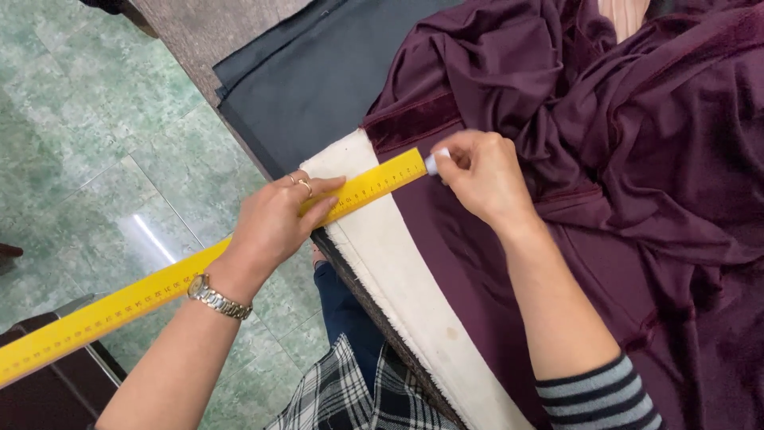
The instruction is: A person uses a yellow ruler and white tailor's chalk to measure and mark a piece of purple fabric on a workbench.
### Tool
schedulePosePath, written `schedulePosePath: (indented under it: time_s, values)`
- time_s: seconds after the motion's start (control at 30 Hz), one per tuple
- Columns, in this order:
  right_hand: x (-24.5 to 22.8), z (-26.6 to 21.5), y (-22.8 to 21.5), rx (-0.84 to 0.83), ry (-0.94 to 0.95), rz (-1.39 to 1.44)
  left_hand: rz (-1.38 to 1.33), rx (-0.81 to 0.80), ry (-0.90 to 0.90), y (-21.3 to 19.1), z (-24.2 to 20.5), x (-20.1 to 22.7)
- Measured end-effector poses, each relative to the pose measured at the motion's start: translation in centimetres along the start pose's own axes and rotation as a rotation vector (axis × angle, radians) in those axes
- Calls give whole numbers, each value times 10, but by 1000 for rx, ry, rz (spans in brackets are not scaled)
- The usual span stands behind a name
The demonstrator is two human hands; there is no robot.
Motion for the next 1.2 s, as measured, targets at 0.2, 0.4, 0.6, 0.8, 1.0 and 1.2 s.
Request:
schedulePosePath:
  time_s: [0.2,0.4,0.6,0.8,1.0,1.2]
  values:
    - [-17,-11,-23,-23,110,-12,-75,139,78,-16,9,-16]
    - [-16,15,-10,84,2,135,-105,146,113,-24,22,-18]
    - [-10,20,0,87,-8,152,-120,125,117,-20,24,-25]
    - [-13,19,-1,98,-27,168,-137,116,129,-17,26,-26]
    - [-9,22,2,87,-17,158,-116,106,108,-16,28,-26]
    - [-14,26,3,90,-47,117,-18,70,95,-17,29,-22]
Point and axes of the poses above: each hand's wrist, its own z-axis towards the middle knuckle, its own y-axis out of the palm, x = y × z, the point moved 6 cm from there along z, towards the middle knuckle, and after that the axes turned 4 degrees about y, right-handed, at the moved point
